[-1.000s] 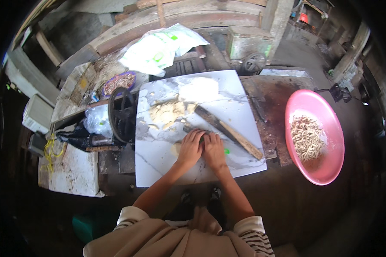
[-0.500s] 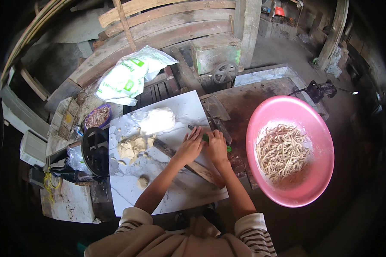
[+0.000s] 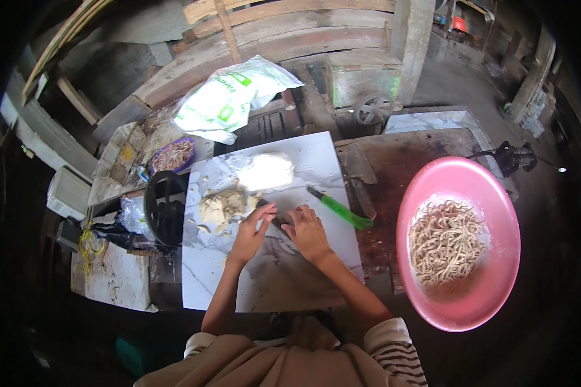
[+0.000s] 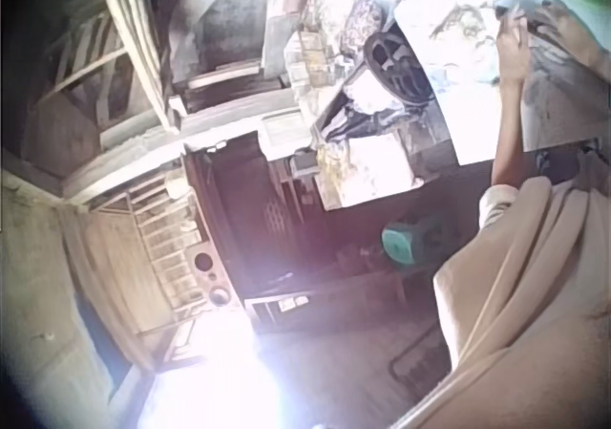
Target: The person kneads dough on a marble surface, flattens it using a wooden roller, cuts the dough into segments with a knife, and then feeds the segments into a hand-cranked noodle machine to produce noodles into a bowl.
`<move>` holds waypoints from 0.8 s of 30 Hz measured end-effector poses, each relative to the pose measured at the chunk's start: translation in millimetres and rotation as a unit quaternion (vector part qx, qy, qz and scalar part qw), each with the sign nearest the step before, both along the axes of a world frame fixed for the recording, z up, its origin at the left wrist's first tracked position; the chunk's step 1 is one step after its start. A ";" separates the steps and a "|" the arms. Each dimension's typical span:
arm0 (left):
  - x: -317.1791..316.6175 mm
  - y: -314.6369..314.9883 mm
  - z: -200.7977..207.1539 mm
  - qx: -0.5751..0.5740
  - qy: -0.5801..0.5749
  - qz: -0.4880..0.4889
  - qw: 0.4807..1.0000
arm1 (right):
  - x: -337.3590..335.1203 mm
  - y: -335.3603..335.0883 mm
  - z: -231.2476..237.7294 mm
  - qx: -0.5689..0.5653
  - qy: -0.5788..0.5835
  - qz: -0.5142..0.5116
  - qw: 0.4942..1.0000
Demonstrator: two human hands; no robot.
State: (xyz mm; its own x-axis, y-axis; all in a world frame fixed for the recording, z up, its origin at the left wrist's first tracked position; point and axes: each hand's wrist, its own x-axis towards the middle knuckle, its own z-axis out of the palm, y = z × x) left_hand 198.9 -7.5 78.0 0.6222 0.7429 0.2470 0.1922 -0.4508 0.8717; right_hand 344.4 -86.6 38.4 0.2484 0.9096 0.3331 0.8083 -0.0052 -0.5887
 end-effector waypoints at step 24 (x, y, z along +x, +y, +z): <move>-157.5 -24.5 -60.4 0.133 0.054 0.076 0.987 | -133.7 -22.5 25.5 -0.074 -0.098 -0.076 0.989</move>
State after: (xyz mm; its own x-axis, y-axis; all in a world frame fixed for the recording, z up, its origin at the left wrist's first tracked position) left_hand 41.5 -32.0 17.6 0.5429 0.7466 0.3845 0.3603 -0.6207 0.6964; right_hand 210.7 -109.1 63.9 0.3301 0.9091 0.2542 0.8904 -0.2105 -0.4036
